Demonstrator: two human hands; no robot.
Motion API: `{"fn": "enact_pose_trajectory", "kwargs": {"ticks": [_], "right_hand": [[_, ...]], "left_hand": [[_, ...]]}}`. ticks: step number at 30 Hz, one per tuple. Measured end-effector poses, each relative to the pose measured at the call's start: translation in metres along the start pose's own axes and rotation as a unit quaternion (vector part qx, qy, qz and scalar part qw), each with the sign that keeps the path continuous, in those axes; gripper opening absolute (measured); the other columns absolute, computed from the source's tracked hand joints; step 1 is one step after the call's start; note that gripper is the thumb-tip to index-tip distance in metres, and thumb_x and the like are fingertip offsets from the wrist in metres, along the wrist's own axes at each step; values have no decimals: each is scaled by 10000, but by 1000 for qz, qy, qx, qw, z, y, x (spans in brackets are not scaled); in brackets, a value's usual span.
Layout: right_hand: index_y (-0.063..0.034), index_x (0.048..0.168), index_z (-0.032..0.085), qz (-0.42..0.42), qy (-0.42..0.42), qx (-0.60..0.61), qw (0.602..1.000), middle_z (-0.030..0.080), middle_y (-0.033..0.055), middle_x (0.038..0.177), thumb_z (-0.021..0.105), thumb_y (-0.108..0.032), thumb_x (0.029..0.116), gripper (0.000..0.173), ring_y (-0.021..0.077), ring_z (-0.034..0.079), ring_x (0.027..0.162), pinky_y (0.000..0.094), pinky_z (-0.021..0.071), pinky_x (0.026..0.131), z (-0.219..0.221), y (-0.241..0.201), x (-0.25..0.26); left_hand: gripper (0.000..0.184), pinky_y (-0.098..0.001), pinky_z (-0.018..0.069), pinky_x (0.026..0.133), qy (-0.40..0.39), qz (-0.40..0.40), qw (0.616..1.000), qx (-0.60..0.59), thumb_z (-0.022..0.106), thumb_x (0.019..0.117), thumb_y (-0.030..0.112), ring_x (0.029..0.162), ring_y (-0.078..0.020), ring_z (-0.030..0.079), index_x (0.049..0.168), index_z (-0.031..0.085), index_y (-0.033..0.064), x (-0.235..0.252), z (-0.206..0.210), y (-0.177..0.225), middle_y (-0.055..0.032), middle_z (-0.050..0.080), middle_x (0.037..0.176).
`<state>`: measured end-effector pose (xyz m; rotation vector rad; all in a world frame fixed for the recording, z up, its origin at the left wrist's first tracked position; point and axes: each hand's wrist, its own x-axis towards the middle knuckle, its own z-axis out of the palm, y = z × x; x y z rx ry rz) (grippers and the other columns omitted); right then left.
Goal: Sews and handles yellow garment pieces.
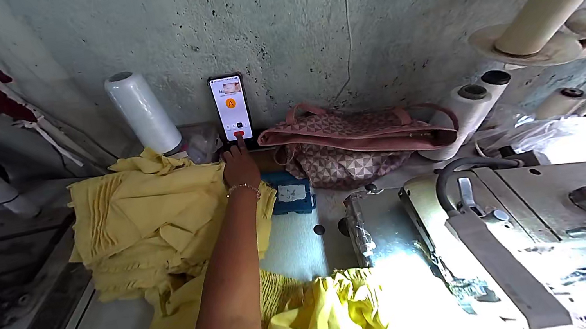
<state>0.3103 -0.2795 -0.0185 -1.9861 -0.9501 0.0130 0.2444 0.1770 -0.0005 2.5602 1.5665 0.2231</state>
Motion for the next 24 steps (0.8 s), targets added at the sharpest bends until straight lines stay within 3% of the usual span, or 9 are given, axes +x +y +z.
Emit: {"fn": "enact_pose_trajectory", "kwargs": {"ticks": [3,5,8,11,12,15,17,20,24], "right_hand": [[84,831,700,-4,2,2,1000,651,137,730,706,-173,908,268,-27,520,656,102,419,632,1,-2,0],[79,838,705,-14,0,-4,1000,659,146,739,684,-190,919,282,-10,526,657,116,419,631,1,-1,-1],[89,873,719,-28,0,-12,1000,671,182,765,663,-177,933,279,39,536,666,140,430,648,0,-6,-1],[60,892,749,-46,8,-15,999,698,180,786,657,-208,956,291,84,588,683,174,476,681,0,1,-1],[53,867,746,-51,13,-21,998,693,164,764,652,-220,939,299,78,584,673,178,473,673,1,4,-1],[-40,819,750,-62,42,-37,996,691,64,741,610,-299,908,308,32,582,651,176,467,622,6,12,1],[-54,818,752,-65,48,-32,996,691,48,745,607,-314,906,310,41,581,641,204,468,594,7,14,2],[-61,850,754,-54,33,-23,998,693,40,769,615,-303,927,289,39,575,651,205,467,601,5,14,2],[-78,848,755,-32,28,-18,999,673,13,745,623,-296,918,264,38,565,642,232,461,593,6,17,-2]], "left_hand": [[891,-621,395,1093,-63,-4,996,-61,596,964,95,1457,-528,305,1631,10,9,-14,-9,-2,-351,306,1568],[887,-635,336,1140,-90,16,989,-116,606,966,138,1455,-525,319,1623,31,-18,-27,-19,-4,-360,291,1577],[637,-619,320,1158,-65,124,979,-151,568,1010,136,1426,-514,370,1553,310,-75,-70,-36,12,-353,385,1526],[489,-554,349,1158,-99,253,942,-197,575,1018,151,1399,-413,446,1473,498,-9,-135,-45,51,-257,508,1471],[491,-548,315,1182,-134,282,926,-211,586,1014,178,1433,-385,415,1473,514,16,-155,-45,65,-232,495,1499],[434,-675,41,1203,-249,313,891,-215,611,1021,248,1571,-352,148,1434,596,117,-201,-41,96,-153,323,1651],[356,-747,28,1156,-247,335,883,-219,693,946,128,1570,-359,146,1302,701,111,-215,-29,103,-110,391,1623],[427,-750,45,1157,-231,353,886,-192,702,891,-14,1560,-354,194,1310,682,70,-223,-28,104,-57,444,1597],[330,-747,78,1150,-180,363,900,-161,746,864,27,1520,-390,289,1194,737,37,-234,-39,109,-105,522,1530]]}}
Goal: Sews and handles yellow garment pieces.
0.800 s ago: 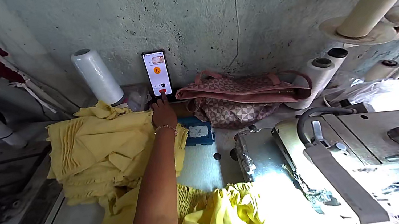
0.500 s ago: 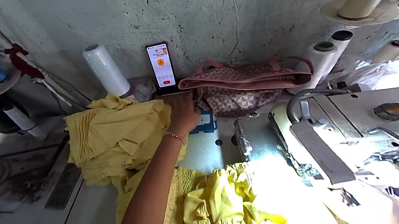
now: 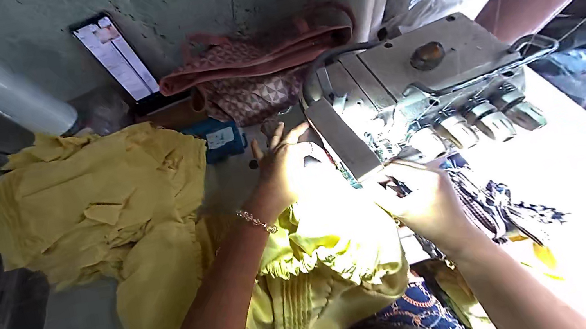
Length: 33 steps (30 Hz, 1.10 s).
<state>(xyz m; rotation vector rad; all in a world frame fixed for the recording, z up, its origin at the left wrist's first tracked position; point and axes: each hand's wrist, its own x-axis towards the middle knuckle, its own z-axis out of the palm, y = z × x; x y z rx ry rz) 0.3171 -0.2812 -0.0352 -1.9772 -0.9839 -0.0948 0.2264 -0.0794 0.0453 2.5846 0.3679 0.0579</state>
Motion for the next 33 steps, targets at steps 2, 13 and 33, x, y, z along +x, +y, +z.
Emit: {"fn": "enact_pose_trajectory", "kwargs": {"ticks": [2,13,33], "right_hand": [[-86,845,755,10,0,1,1000,678,5,751,631,-299,909,255,32,562,640,234,458,587,1,0,0],[-97,827,746,8,0,21,1000,651,-26,748,628,-279,908,231,-19,514,637,179,413,581,4,1,1],[-117,846,748,6,3,16,1000,661,-16,742,637,-321,914,241,38,556,640,246,442,579,5,3,0]], "left_hand": [[282,-753,73,1151,19,13,1000,9,747,884,108,1515,-390,300,1161,751,54,-2,4,-2,-98,531,1520],[221,-810,-8,1092,79,4,990,-116,703,919,184,1562,-374,157,1124,776,141,7,31,-21,-38,477,1573],[214,-426,424,981,236,-29,945,-225,567,942,54,987,-93,624,1148,623,49,-27,62,-4,-29,674,988]]}}
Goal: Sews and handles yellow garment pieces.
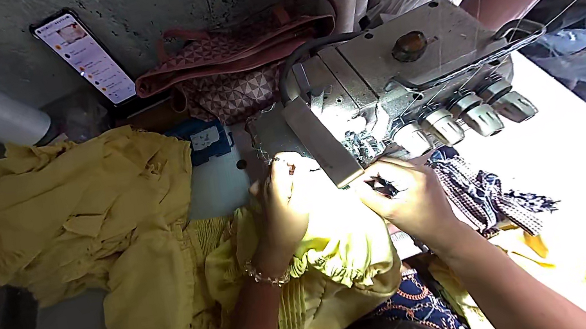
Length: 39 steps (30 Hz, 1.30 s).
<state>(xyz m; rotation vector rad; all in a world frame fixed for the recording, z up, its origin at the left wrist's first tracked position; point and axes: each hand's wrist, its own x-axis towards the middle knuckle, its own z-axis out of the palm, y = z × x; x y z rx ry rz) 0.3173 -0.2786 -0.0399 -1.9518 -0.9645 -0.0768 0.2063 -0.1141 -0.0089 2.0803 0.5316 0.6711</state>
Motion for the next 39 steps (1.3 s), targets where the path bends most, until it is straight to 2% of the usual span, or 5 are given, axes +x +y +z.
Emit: {"fn": "enact_pose_trajectory", "kwargs": {"ticks": [5,20,29,31,39], "right_hand": [[-105,920,772,-13,18,-39,999,700,38,812,637,-316,914,250,117,620,669,314,479,569,-2,-4,-5],[-72,940,753,-127,13,64,990,700,68,880,675,-224,944,170,33,630,797,122,476,675,5,-17,-23],[-48,977,759,-96,10,58,994,760,50,885,650,-196,917,193,-12,670,788,115,513,714,0,-19,-13],[-56,1046,778,-101,6,33,994,760,63,896,633,-189,912,239,43,676,763,172,527,686,1,-21,-8],[-78,917,782,-151,-8,-41,988,699,94,765,616,-222,927,220,175,658,640,310,486,528,10,-16,5]], "left_hand": [[284,-497,359,969,-21,13,977,212,587,952,197,1022,-292,585,1101,692,-20,-1,12,17,-138,659,965],[170,-517,438,811,-288,42,940,179,748,894,163,850,-269,642,874,701,1,58,-35,32,-135,672,825],[184,-455,527,864,-130,123,960,215,821,774,68,965,-321,643,896,710,-12,41,-24,17,-165,665,951],[317,-467,527,889,-83,91,962,243,799,815,192,1038,-335,627,1042,713,-12,16,-19,26,-170,668,1068],[251,-395,481,968,43,117,975,182,605,966,237,1104,-256,651,928,765,47,-28,12,13,-100,741,1072]]}}
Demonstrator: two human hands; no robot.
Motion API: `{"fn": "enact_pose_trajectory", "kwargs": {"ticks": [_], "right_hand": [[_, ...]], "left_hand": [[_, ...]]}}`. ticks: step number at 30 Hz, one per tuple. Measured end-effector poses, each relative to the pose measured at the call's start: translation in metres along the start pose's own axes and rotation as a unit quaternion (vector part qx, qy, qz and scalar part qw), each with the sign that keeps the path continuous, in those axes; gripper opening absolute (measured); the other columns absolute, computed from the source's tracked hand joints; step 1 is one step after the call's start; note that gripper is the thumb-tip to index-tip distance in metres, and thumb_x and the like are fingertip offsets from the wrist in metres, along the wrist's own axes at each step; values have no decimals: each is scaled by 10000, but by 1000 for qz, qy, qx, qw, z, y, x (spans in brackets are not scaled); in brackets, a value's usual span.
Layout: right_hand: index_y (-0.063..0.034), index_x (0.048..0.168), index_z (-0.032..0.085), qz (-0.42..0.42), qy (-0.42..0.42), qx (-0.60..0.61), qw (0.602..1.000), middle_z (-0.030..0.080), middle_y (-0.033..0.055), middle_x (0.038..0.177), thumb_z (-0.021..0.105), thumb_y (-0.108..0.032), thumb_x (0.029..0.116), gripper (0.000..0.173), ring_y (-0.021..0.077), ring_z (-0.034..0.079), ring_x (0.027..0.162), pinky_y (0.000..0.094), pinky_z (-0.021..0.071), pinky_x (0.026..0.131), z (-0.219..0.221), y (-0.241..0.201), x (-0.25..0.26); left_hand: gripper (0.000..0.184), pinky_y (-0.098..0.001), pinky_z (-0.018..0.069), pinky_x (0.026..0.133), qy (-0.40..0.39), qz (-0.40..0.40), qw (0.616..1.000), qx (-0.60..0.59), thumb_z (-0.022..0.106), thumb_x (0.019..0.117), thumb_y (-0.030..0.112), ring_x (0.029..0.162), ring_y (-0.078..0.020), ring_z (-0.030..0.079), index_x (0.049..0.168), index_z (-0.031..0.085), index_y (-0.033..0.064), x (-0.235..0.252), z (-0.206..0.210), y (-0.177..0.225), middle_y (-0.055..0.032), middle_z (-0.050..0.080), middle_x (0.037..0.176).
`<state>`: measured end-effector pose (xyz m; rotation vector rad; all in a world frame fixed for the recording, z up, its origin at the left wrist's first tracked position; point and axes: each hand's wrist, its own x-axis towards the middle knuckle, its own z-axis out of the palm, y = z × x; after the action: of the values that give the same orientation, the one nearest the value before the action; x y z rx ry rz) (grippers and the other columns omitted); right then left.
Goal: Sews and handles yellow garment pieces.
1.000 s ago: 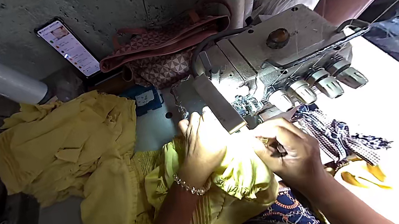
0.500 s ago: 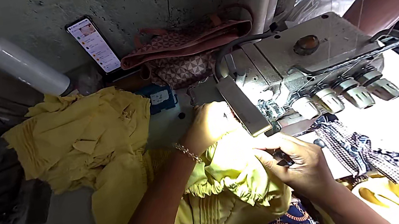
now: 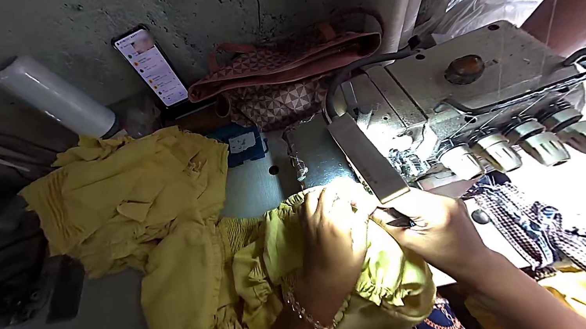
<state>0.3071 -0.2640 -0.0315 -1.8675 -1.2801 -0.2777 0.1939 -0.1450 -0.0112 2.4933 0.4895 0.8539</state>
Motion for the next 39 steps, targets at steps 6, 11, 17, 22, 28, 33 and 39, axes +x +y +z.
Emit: {"fn": "enact_pose_trajectory", "kwargs": {"ticks": [6,11,17,22,28,33,39], "right_hand": [[-101,965,766,-165,-46,-37,985,714,109,776,552,-186,934,232,217,623,567,330,463,492,-15,27,0],[-113,964,738,-203,-55,-77,975,668,95,749,525,-168,905,227,225,577,529,336,405,444,-22,32,3],[-137,978,751,-199,-36,-85,976,619,90,693,523,-156,931,234,226,558,516,342,391,448,-22,35,3],[-117,988,766,-175,-16,-105,979,599,92,666,531,-158,920,249,234,554,508,349,401,454,-26,36,0],[-95,938,711,-152,-21,-134,979,705,123,764,491,-157,888,234,289,639,533,400,446,423,-32,51,0],[-137,961,732,-92,-3,-54,994,718,77,756,536,-318,993,268,159,658,620,292,495,538,-33,57,1],[2,1065,756,7,-85,103,991,748,218,967,649,-259,1024,286,267,713,808,387,569,809,-32,76,-6]], "left_hand": [[347,-403,502,991,-28,45,993,105,516,1009,298,1151,-320,654,1012,787,82,-5,0,0,-117,746,1124],[264,-375,549,923,-14,55,981,187,580,951,235,1092,-325,689,1004,802,103,-5,1,6,-137,748,1120],[212,-379,575,881,-4,48,965,259,624,910,204,1056,-344,714,911,786,67,-7,3,15,-156,760,1044],[190,-380,574,879,-9,42,957,287,635,886,149,1053,-335,713,921,790,45,-7,4,22,-160,756,1047],[167,-366,578,866,-25,58,957,282,644,881,155,1048,-319,703,874,772,48,-4,0,19,-162,734,1009],[215,-384,529,989,-119,104,982,107,587,924,161,1160,-329,650,871,726,6,3,-27,-4,-187,701,1125],[355,-553,470,1033,-12,-1,994,109,553,1007,186,1270,-381,574,1324,678,90,82,-98,-103,-197,621,1347]]}}
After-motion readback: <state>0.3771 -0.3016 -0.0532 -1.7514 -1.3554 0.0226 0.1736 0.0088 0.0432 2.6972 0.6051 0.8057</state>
